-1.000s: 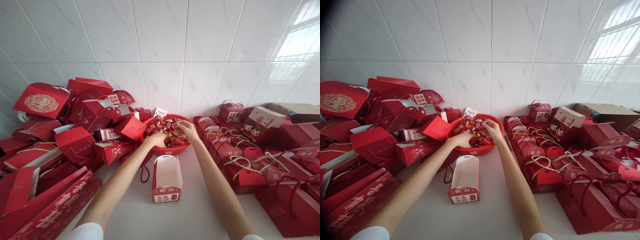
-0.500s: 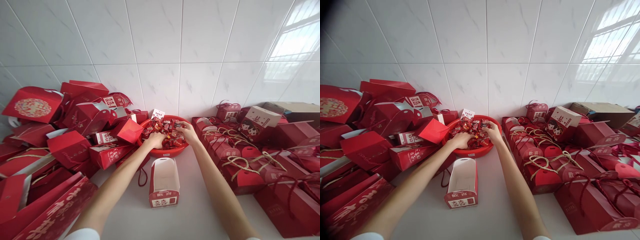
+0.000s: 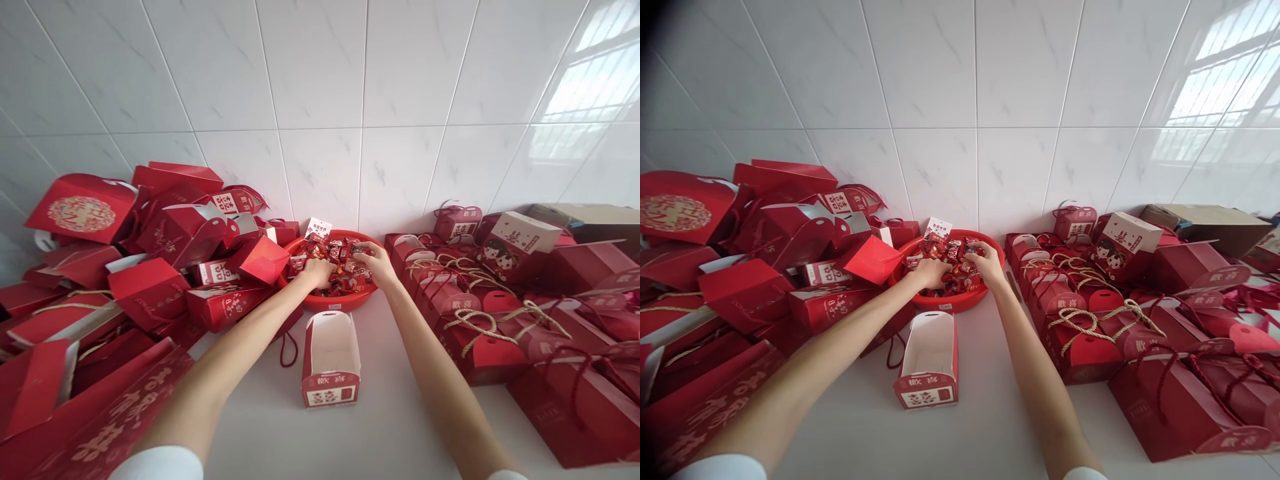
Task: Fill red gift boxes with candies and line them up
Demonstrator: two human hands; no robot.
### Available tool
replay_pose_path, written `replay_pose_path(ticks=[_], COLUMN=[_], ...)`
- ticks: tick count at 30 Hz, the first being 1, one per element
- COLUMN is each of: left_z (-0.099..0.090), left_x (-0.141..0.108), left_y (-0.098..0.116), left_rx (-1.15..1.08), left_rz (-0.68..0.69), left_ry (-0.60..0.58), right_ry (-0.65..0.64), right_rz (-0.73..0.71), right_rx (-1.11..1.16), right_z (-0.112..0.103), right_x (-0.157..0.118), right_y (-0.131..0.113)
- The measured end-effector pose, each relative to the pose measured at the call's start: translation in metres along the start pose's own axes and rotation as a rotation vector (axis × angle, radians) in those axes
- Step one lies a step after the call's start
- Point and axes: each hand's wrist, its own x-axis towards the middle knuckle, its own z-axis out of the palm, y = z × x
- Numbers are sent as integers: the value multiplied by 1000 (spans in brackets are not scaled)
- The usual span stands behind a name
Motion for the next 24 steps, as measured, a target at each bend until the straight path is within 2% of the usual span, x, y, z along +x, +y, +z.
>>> replay_pose_path(ticks=[5,13,18,24], left_z=[-6,3,8,10], left_x=[-8,-8,-4,3], left_y=[-16,-27,-28,-25], left_rx=[-190,-620,-801,-867], left_rz=[-9,-49,-26,-31], left_ry=[136,344,397,385], right_ry=[23,71,66,57], right_rz=[10,66,32,-8], right_rx=[22,28,-192,-405], right_z=[1,2,-1,-7], right_x=[0,-2,2,9], right_y=[-1,-3,3,17])
